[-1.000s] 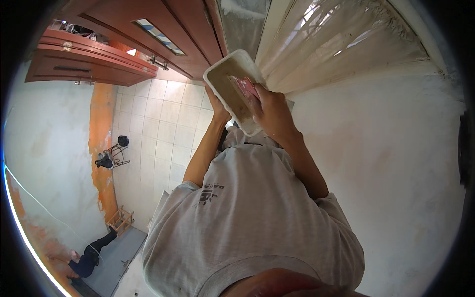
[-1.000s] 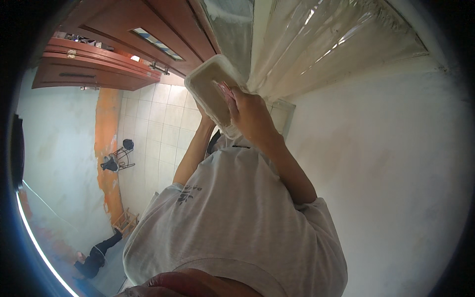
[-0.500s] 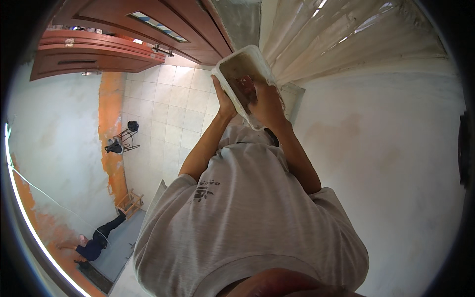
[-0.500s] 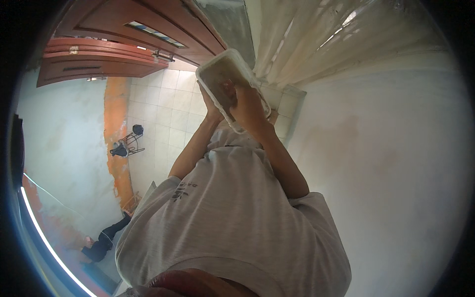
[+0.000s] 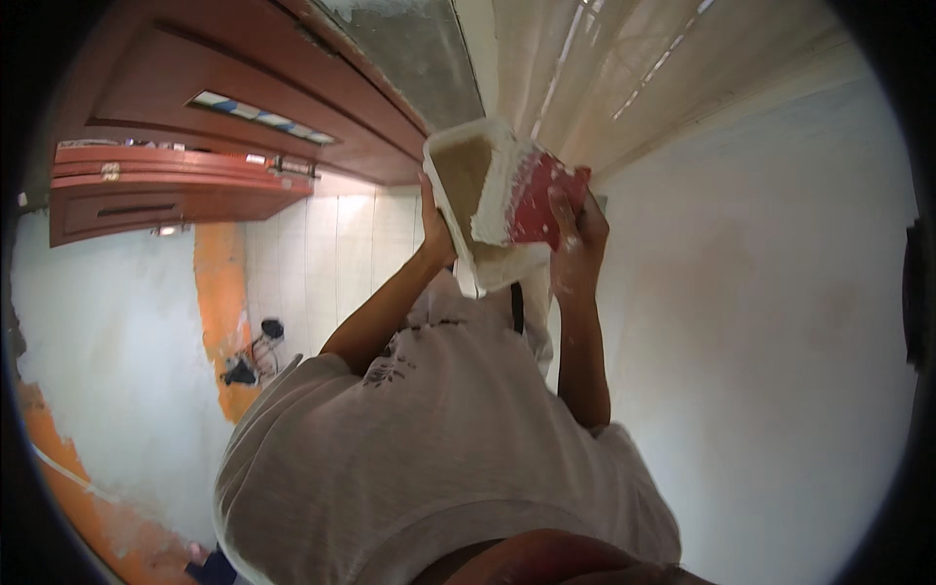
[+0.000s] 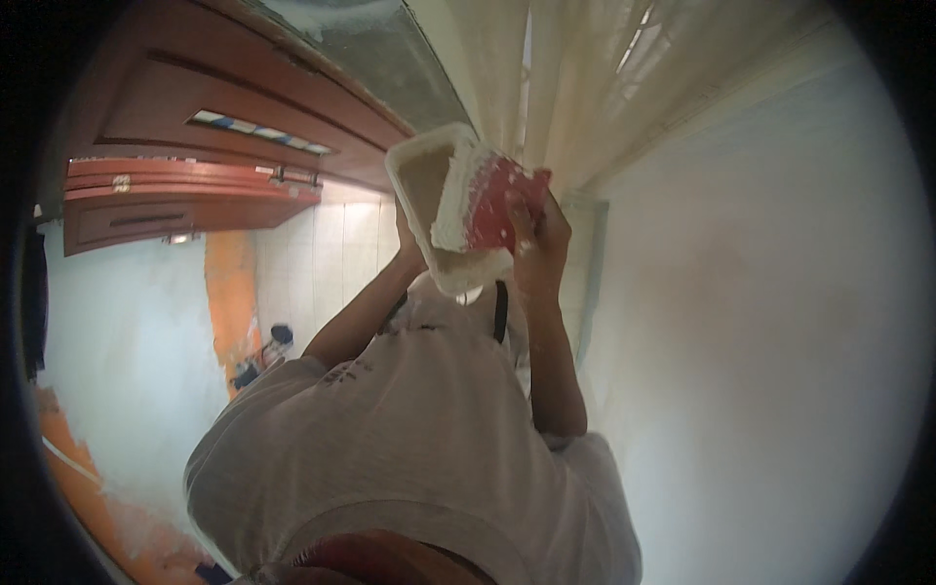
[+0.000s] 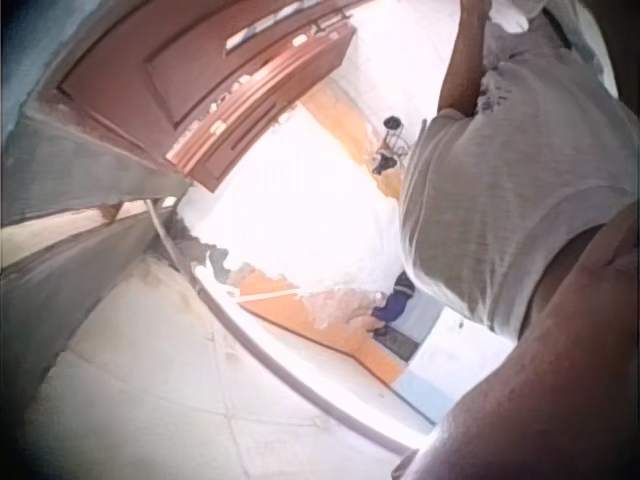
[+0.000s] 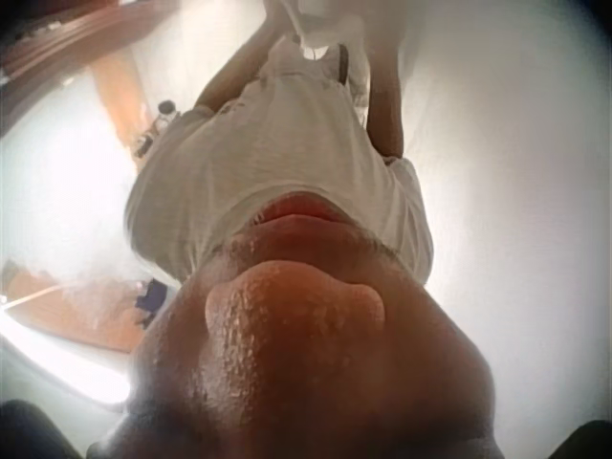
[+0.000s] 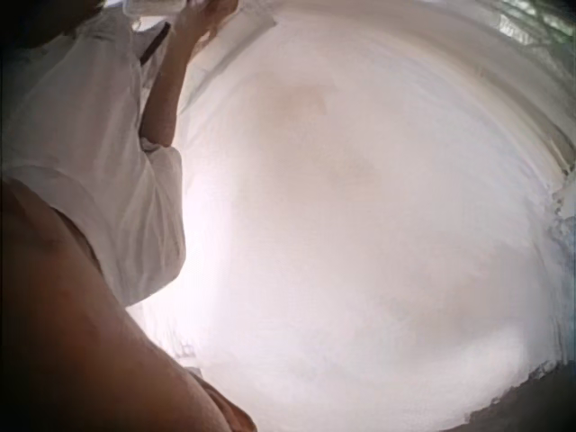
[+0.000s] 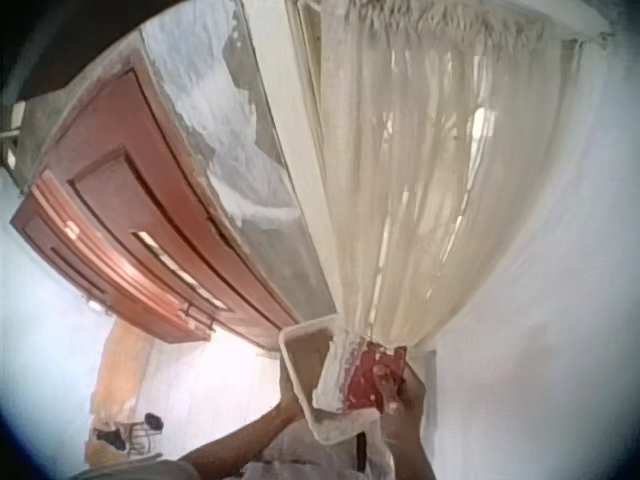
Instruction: The person applies putty to a wall section above a door frame using a spreader, repeatedly scooping material from a plastic container and smoothing it onto the surface.
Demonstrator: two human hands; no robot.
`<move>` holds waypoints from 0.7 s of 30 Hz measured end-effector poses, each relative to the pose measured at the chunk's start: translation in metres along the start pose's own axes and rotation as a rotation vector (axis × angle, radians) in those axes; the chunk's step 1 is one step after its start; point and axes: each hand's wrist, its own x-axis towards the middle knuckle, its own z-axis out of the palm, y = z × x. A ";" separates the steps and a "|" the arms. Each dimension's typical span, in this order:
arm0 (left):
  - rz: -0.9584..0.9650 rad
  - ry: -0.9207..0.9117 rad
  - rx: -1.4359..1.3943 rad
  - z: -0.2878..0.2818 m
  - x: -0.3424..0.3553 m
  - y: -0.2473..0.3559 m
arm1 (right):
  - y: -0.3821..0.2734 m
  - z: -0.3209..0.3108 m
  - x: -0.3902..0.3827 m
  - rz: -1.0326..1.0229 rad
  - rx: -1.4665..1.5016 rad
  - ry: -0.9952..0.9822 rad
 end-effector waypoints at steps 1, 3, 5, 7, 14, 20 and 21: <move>0.005 -0.012 -0.007 -0.031 0.011 -0.006 | 0.020 -0.004 -0.005 0.021 0.098 0.027; -0.078 -0.078 0.100 -0.090 0.041 -0.004 | 0.070 -0.014 -0.004 -0.016 0.235 0.033; -0.062 -0.210 0.135 -0.130 0.058 -0.003 | 0.117 -0.027 -0.011 -0.080 0.238 0.034; -0.032 -0.241 0.201 -0.201 0.089 -0.011 | 0.181 -0.034 -0.012 -0.160 0.241 0.071; -0.155 -0.347 0.037 -0.299 0.122 -0.031 | 0.251 0.018 0.007 -0.132 0.388 0.023; -0.076 -0.478 -0.047 -0.242 0.062 0.037 | 0.053 0.108 0.036 -0.857 -0.515 0.074; -0.038 -0.493 -0.042 -0.240 0.069 0.045 | 0.022 0.128 0.057 -1.002 -0.548 0.069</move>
